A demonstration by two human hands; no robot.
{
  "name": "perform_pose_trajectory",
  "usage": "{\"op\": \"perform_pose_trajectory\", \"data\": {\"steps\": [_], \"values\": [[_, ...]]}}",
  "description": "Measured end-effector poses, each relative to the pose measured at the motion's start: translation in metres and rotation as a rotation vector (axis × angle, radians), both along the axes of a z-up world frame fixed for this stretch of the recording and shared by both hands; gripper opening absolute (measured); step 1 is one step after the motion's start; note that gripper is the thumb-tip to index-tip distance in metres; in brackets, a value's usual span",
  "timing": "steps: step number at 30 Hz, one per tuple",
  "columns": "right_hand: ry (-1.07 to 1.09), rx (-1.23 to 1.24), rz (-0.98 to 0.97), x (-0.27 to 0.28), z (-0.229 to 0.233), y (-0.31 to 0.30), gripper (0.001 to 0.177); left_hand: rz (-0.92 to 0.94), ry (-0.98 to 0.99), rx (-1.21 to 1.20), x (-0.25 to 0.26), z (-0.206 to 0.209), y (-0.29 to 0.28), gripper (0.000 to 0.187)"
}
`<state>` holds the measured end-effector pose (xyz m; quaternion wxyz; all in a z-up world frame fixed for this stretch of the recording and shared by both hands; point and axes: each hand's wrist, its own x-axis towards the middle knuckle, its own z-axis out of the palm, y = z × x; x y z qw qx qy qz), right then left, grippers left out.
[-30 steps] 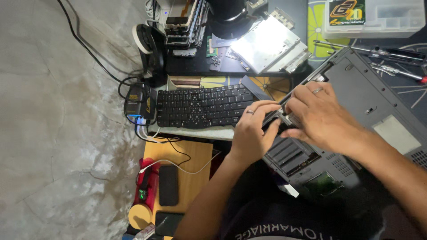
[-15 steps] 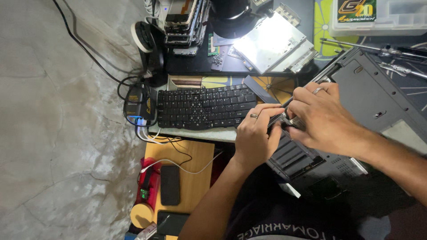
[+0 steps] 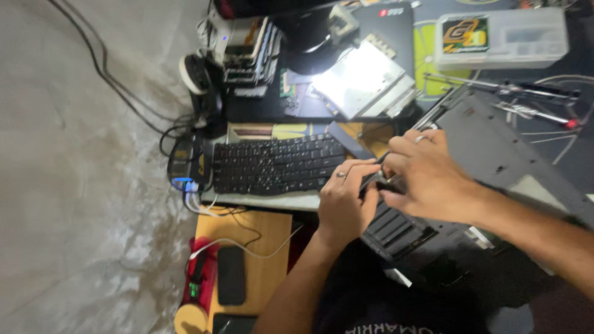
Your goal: The person removes the back cover of a laptop, then uses a screwdriver and pliers to detach and remove the hard drive. The removed hard drive is placed on the table among other components.
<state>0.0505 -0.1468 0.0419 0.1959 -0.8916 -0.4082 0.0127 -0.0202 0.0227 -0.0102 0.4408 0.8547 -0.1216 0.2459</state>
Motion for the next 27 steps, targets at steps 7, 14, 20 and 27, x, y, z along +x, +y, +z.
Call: {"op": "perform_pose_trajectory", "data": {"steps": [7, 14, 20, 27], "values": [[-0.043, 0.245, 0.076, -0.002, 0.0, -0.012, 0.03, -0.031, 0.115, -0.133, 0.001, 0.001, -0.001, 0.022], [-0.165, 0.479, 0.08, 0.006, 0.021, -0.051, 0.032, -0.075, 0.202, -0.188, 0.01, -0.001, -0.003, 0.021], [-0.297, 0.561, -0.315, 0.122, 0.036, -0.143, 0.016, 0.031, 0.2, -0.061, 0.005, 0.003, -0.009, 0.023], [-0.05, 1.033, -0.662, 0.303, 0.049, -0.235, 0.002, 0.099, 0.052, 0.087, 0.007, -0.02, -0.01, 0.031]]}}
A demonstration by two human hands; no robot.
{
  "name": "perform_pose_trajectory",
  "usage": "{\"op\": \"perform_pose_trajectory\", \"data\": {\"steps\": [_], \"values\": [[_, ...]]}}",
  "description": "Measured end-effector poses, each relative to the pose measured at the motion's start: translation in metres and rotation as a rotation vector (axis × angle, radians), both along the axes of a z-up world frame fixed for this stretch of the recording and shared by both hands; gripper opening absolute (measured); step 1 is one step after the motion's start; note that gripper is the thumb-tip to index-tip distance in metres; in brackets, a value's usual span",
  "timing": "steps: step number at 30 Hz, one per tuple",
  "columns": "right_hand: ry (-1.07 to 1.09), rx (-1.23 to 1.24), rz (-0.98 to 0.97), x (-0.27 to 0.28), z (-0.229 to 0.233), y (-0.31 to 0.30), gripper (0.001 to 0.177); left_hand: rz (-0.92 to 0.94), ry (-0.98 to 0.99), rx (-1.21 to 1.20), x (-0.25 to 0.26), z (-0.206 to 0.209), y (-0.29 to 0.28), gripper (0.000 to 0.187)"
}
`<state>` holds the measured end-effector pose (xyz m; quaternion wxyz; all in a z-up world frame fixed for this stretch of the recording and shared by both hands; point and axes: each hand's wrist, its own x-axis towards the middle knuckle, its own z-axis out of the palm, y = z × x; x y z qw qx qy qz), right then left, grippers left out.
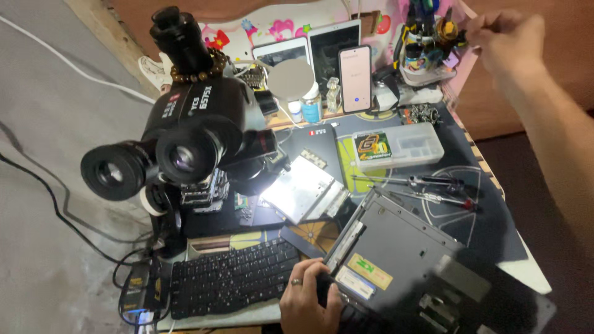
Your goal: The person removes the back cover of a laptop, then uses a screwdriver and pliers to detach and remove the hard drive. The removed hard drive is placed on the table among other components.
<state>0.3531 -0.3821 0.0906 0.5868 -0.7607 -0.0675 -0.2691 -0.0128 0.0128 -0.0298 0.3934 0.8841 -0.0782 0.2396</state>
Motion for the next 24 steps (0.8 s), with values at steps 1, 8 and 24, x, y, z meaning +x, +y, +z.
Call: {"op": "perform_pose_trajectory", "data": {"steps": [1, 8, 24], "values": [[0.033, 0.018, -0.019, 0.018, 0.004, -0.009, 0.004, 0.005, -0.001, 0.017, 0.001, -0.004, 0.001, 0.03], [0.093, -0.556, -0.163, 0.087, 0.012, -0.026, 0.021, 0.054, -0.01, 0.092, 0.009, -0.044, 0.007, 0.029], [0.291, -0.672, -0.167, 0.108, 0.016, -0.017, 0.027, -0.071, 0.122, 0.095, 0.012, -0.123, 0.032, 0.029]]}}
